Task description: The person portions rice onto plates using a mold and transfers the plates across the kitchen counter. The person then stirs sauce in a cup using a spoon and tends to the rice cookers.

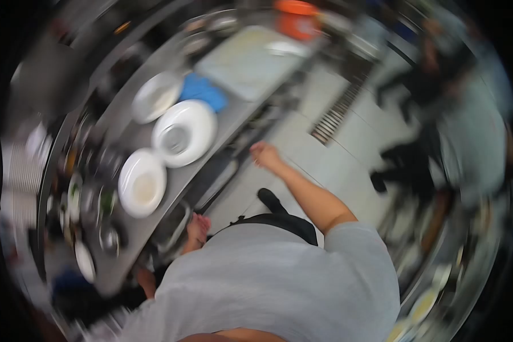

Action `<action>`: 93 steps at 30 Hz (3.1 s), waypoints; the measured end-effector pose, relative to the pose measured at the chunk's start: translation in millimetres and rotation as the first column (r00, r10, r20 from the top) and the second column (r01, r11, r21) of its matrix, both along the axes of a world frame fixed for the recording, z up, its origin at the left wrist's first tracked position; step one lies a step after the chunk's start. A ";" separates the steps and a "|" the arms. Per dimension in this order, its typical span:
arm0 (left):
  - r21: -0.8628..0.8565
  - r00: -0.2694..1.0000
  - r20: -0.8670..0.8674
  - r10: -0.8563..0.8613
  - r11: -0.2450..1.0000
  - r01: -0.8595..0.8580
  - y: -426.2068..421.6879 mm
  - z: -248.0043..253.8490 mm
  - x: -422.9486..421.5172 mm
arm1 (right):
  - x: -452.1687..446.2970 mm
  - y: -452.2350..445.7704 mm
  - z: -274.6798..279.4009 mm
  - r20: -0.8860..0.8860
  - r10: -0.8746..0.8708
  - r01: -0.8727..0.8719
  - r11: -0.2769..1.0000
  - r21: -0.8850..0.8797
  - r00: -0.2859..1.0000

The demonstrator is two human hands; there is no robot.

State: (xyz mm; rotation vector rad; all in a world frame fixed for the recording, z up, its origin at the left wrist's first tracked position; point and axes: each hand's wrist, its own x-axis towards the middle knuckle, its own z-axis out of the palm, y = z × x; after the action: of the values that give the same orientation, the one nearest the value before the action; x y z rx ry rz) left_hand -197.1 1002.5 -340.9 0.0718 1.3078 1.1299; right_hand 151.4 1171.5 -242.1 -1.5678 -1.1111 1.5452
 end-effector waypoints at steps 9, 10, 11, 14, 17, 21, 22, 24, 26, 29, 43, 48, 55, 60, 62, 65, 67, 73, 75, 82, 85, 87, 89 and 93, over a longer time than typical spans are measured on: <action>-0.662 -0.698 -0.702 -0.140 -0.231 0.713 22.7 -51.6 51.6 | 74.3 -449.6 -161.3 0.643 0.295 0.083 0.868 -0.489 0.707; -0.662 -0.689 -0.716 -0.111 -0.204 0.721 28.4 -50.4 56.2 | 75.9 -496.7 -181.6 0.693 0.108 0.307 0.841 -0.446 0.713; -0.629 -0.643 -0.759 -0.101 -0.141 0.765 29.4 -52.6 62.3 | 75.1 -546.0 -200.0 0.732 -0.065 0.502 0.768 -0.397 0.679; -0.651 -0.664 -0.739 -0.114 -0.134 0.747 38.6 -74.4 71.4 | 51.4 -682.6 -259.5 0.934 -0.264 0.849 0.525 -0.069 0.240; -0.824 -0.853 -0.521 0.034 -0.280 0.493 53.2 -63.6 122.0 | 4.4 -764.9 -245.7 0.736 -0.617 0.933 -0.005 -0.359 0.279; -0.808 -0.762 -0.584 0.280 -0.292 0.512 18.6 -50.6 229.0 | -79.6 -822.6 -202.9 0.478 -0.745 0.725 0.012 -0.689 0.466; -0.796 -0.734 -0.599 0.319 -0.336 0.503 1.3 -53.3 259.7 | -96.8 -835.3 -204.9 0.445 -0.751 0.725 0.063 -0.686 0.487; -0.622 -0.528 -0.776 0.346 -0.563 0.545 -14.3 -130.6 315.6 | -117.8 -853.9 -185.1 0.442 -0.724 0.749 0.155 -0.644 0.530; -0.673 -0.725 -0.664 0.183 -0.569 0.472 -110.0 -100.9 368.5 | -132.7 -883.0 -183.1 0.317 -0.806 0.683 0.142 -0.716 0.500; -0.545 -0.682 -0.725 0.101 -0.690 0.477 -244.6 -123.8 421.5 | -134.5 -934.4 -135.1 0.221 -0.964 0.822 -0.008 -0.569 0.144; 0.388 0.043 -0.916 -0.399 -0.853 0.350 -631.3 204.7 763.9 | -100.4 -981.4 13.8 -0.325 -0.545 0.633 -0.699 -0.334 -0.773; 0.253 0.064 -0.965 -0.255 -0.836 0.486 -675.0 182.8 938.1 | -47.0 -973.0 43.9 -0.250 -0.459 0.522 -0.778 -0.349 -0.853; 0.344 0.697 -0.706 -0.128 -0.921 0.180 -717.8 116.2 1102.6 | 53.0 -970.5 120.3 -0.197 -0.491 0.529 -0.804 -0.272 -0.848; 0.249 0.409 -0.903 -0.129 -0.934 0.255 -740.4 139.2 1072.1 | 80.1 -980.1 127.3 -0.120 -0.489 0.502 -0.819 -0.276 -0.864; 0.387 0.410 -0.863 -0.293 -0.907 0.166 -742.9 150.0 1060.4 | 92.0 -983.0 127.1 -0.074 -0.499 0.496 -0.812 -0.309 -0.864; 0.277 0.190 -0.951 -0.242 -0.943 0.186 -732.3 176.8 1035.7 | 108.4 -985.7 130.2 -0.119 -0.524 0.533 -0.788 -0.309 -0.843; 0.381 0.127 -0.921 -0.367 -0.919 0.104 -725.8 190.8 1016.8 | 120.5 -989.5 132.9 -0.162 -0.576 0.596 -0.744 -0.302 -0.801; 0.530 -0.237 -0.812 -0.533 -0.844 0.083 -722.5 209.8 920.6 | 157.4 -1010.1 152.1 -0.291 -0.754 0.808 -0.544 -0.228 -0.589; 0.469 -0.329 -0.832 -0.446 -0.883 0.009 -732.3 234.7 859.8 | 164.1 -1026.1 159.2 -0.303 -0.803 0.858 -0.491 -0.153 -0.513; 0.440 -0.468 -0.828 -0.310 -0.876 -0.199 -782.5 259.9 693.4 | 179.0 -1116.3 188.0 0.014 -0.805 0.745 -0.542 0.389 -0.593; 0.431 -0.454 -0.846 -0.279 -0.859 -0.276 -811.5 293.8 614.1 | 175.7 -1153.5 215.7 0.165 -0.823 0.766 -0.405 0.499 -0.543; 0.395 -0.361 -0.890 -0.277 -0.866 -0.308 -831.7 304.9 572.0 | 148.5 -1172.7 237.7 0.167 -0.881 0.821 -0.324 0.470 -0.443; 0.392 -0.291 -0.908 -0.303 -0.860 -0.326 -849.9 309.7 541.3 | 122.3 -1188.7 261.6 0.111 -0.945 0.885 -0.243 0.398 -0.309; 0.447 -0.083 -0.892 -0.445 -0.839 -0.310 -874.2 319.3 502.8 | 49.5 -1195.5 281.0 0.435 -0.679 0.408 0.213 0.888 -0.591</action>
State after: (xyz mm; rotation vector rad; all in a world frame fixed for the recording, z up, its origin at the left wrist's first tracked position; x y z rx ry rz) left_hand 305.7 128.3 -21.6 1.6676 -1.2276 -0.0467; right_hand 200.9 -23.9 38.9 -2.3123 -0.2430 -0.9962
